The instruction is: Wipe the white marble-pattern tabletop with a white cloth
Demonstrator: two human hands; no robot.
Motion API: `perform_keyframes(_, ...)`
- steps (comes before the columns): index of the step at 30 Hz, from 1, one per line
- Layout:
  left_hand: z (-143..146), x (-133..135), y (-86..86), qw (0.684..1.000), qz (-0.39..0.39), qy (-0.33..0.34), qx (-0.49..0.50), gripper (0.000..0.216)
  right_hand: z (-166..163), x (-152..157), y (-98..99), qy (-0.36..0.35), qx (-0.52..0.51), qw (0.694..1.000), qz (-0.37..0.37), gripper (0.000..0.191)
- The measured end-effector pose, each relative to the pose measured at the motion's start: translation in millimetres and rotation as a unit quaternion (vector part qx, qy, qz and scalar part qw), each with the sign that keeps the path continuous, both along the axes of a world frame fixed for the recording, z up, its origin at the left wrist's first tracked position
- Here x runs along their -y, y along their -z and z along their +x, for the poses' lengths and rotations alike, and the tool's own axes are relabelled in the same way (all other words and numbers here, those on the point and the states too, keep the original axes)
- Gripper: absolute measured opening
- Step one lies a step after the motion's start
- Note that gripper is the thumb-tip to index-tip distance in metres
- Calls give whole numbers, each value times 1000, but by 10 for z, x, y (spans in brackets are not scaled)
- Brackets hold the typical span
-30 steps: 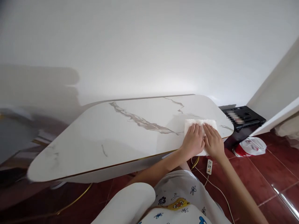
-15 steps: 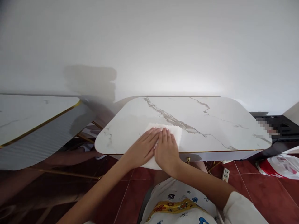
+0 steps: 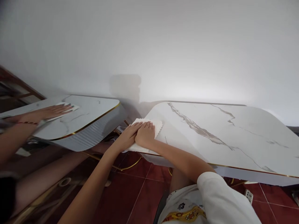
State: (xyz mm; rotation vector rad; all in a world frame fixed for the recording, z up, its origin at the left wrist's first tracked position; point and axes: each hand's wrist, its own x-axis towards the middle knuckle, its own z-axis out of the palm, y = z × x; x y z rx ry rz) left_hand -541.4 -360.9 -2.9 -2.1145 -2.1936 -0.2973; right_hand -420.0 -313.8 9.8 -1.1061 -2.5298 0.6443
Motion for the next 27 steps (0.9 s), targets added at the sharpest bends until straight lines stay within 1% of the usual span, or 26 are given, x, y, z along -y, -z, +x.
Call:
perform_keyframes(3, -127, -228, 7, 997, 22, 37, 61, 55, -106, -152, 18, 18, -15, 1000, -12, 60)
perform_keyframes(5, -187, -371, 11, 995, 34, 43, 79, 53, -167, -259, 62, 28, -22, 999, -7, 59)
perform_keyframes(8, -243, -585, 16, 995, 40, 29, 83, 52, -260, -461, 138, 36, -37, 999, 15, 58)
perform_keyframes(12, -276, -907, 31, 997, 46, 8, 68, 50, -347, -835, 203, 35, -36, 997, 55, 54)
perform_keyframes(16, -288, -1282, 48, 996, 53, -16, 65, 48, -366, -1252, 200, 5, -8, 996, 86, 52)
perform_keyframes(19, -306, -1565, 45, 996, 60, -12, 71, 47, -372, -1503, 176, 1, 1, 996, 92, 52)
perform_keyframes(21, -327, -1737, 36, 996, 60, -3, 73, 47, -389, -1629, 166, 18, -7, 996, 90, 52)
perform_keyframes(23, -352, -1892, 30, 996, 55, -3, 69, 47, -415, -1740, 167, 56, -16, 995, 85, 55)
perform_keyframes(25, -372, -2029, 29, 997, 53, -11, 63, 47, -442, -1856, 176, 93, -21, 992, 83, 57)
perform_keyframes(27, -383, -2151, 33, 997, 50, -24, 61, 46, -463, -1985, 188, 105, -21, 991, 85, 58)
